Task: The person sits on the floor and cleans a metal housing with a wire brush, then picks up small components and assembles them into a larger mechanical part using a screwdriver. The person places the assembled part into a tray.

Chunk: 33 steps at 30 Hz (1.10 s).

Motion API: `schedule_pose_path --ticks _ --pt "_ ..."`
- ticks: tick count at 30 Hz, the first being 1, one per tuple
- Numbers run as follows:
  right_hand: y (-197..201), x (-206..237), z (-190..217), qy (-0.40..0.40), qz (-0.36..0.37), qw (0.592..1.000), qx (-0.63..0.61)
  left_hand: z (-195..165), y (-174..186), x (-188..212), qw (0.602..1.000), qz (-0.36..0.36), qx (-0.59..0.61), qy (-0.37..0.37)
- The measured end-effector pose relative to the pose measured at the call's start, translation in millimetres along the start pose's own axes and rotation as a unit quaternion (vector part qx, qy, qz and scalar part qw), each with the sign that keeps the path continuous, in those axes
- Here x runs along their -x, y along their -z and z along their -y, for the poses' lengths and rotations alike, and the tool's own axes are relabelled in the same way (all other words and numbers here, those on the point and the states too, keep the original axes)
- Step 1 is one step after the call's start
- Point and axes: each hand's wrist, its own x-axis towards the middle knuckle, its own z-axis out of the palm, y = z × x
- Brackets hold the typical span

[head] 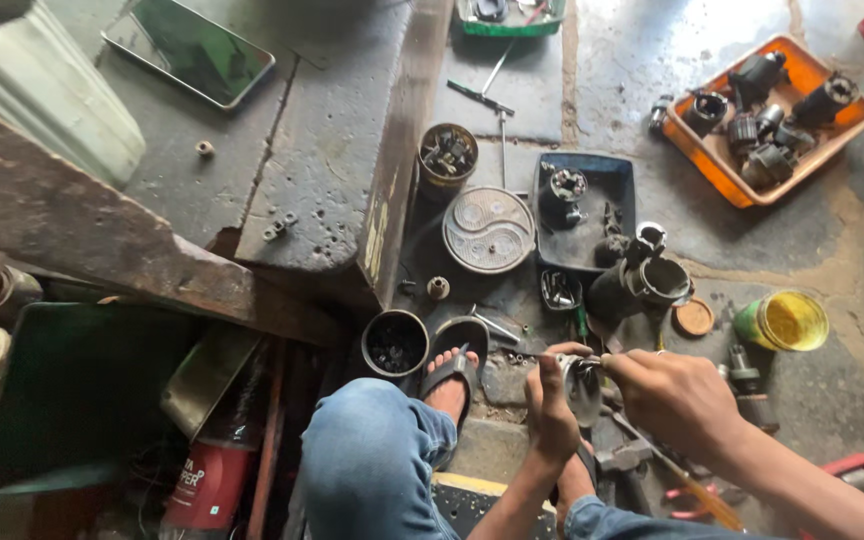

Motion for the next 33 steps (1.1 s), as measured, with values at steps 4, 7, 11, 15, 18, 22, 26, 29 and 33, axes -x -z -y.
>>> schedule_pose_path --ticks 4,7,11,15,18,22,26,29,33 --pt "-8.5 16.7 26.4 -0.016 0.158 0.985 0.065 18.0 21.3 -0.5 0.994 -0.033 -0.029 -0.100" --pt "-15.1 10.5 10.8 -0.053 0.195 0.979 -0.041 25.5 36.0 11.4 0.994 -0.041 0.098 0.001" --pt "-10.8 5.7 -25.8 -0.110 -0.012 0.947 -0.300 29.6 28.8 -5.5 0.974 0.021 0.215 0.074" --pt "9.0 17.8 -50.3 -0.125 -0.046 0.960 -0.247 35.3 21.5 -5.7 0.958 0.000 0.271 0.089" --pt "33.4 26.2 -40.6 -0.151 -0.042 0.958 -0.242 17.8 13.6 11.1 0.952 -0.010 0.287 0.106" --pt "37.1 18.9 -38.5 -0.060 -0.064 0.993 -0.084 4.9 11.2 4.3 0.938 -0.024 0.313 0.146" --pt "33.5 30.3 -45.2 -0.036 -0.004 0.998 0.050 3.6 12.1 9.1 0.946 0.000 0.294 0.138" --pt "26.2 36.4 -54.5 -0.029 -0.008 0.998 0.048 -0.5 12.7 11.8 0.948 0.029 0.287 0.131" --pt "14.3 41.5 -63.9 -0.046 0.045 0.995 0.078 -14.7 5.9 19.0 0.940 0.068 0.300 0.149"
